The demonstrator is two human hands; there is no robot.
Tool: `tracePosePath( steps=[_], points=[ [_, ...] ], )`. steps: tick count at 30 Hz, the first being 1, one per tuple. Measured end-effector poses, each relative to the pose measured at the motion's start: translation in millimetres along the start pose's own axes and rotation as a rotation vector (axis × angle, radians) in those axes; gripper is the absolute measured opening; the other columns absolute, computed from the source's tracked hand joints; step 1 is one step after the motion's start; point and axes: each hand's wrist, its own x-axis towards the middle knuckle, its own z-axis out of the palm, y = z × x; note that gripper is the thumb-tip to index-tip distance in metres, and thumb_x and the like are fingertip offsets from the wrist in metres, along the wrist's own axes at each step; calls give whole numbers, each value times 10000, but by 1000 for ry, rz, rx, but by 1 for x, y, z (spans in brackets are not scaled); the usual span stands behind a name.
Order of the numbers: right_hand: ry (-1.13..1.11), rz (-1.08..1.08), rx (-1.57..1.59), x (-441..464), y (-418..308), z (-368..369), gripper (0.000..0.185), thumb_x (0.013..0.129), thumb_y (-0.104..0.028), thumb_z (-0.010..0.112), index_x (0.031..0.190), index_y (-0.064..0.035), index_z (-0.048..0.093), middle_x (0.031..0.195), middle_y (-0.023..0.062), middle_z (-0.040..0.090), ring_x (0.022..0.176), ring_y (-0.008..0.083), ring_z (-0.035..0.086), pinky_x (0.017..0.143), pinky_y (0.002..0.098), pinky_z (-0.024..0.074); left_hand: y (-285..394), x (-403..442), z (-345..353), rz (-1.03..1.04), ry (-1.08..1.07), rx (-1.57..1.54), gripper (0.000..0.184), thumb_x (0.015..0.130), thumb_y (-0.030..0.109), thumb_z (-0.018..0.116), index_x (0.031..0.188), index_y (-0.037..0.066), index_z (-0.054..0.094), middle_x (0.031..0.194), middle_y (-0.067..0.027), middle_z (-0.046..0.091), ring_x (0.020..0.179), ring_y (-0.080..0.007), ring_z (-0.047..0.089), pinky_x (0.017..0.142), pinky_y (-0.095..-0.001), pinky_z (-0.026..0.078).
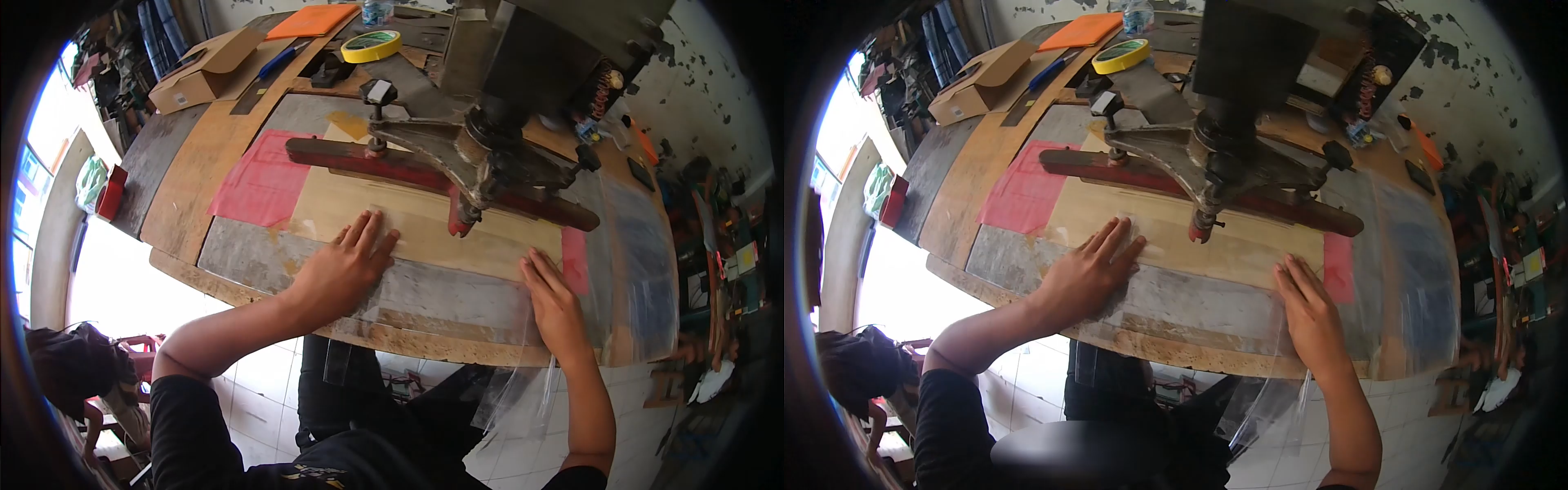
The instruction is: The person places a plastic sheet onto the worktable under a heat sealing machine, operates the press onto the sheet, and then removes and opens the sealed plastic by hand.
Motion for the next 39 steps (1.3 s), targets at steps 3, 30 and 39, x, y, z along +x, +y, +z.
tracePosePath(
  steps=[3,30,39],
  points=[
    [8,-16,-39,4,2,1,409,977,47,619,1381,5,670,1480,203,620,1395,383,579,1163,460,496,0,4,-2,-21,26,-29,511,1064,221,592,1512,-16,531,1540,-347,483,1481,-446,476,1203,-465,452],
    [57,53,-6,37,9,8,443,946,73,643,1375,-27,683,1464,171,643,1351,372,620,1115,467,527,-18,23,4,-45,33,-55,511,1071,222,576,1517,-23,522,1530,-348,484,1449,-465,502,1181,-489,468],
    [76,78,-9,37,10,7,453,893,102,652,1329,-7,710,1444,157,660,1351,358,621,1114,451,532,-18,22,1,21,22,-60,510,1047,218,566,1495,-25,554,1535,-392,467,1446,-484,500,1164,-511,463]
  ],
)
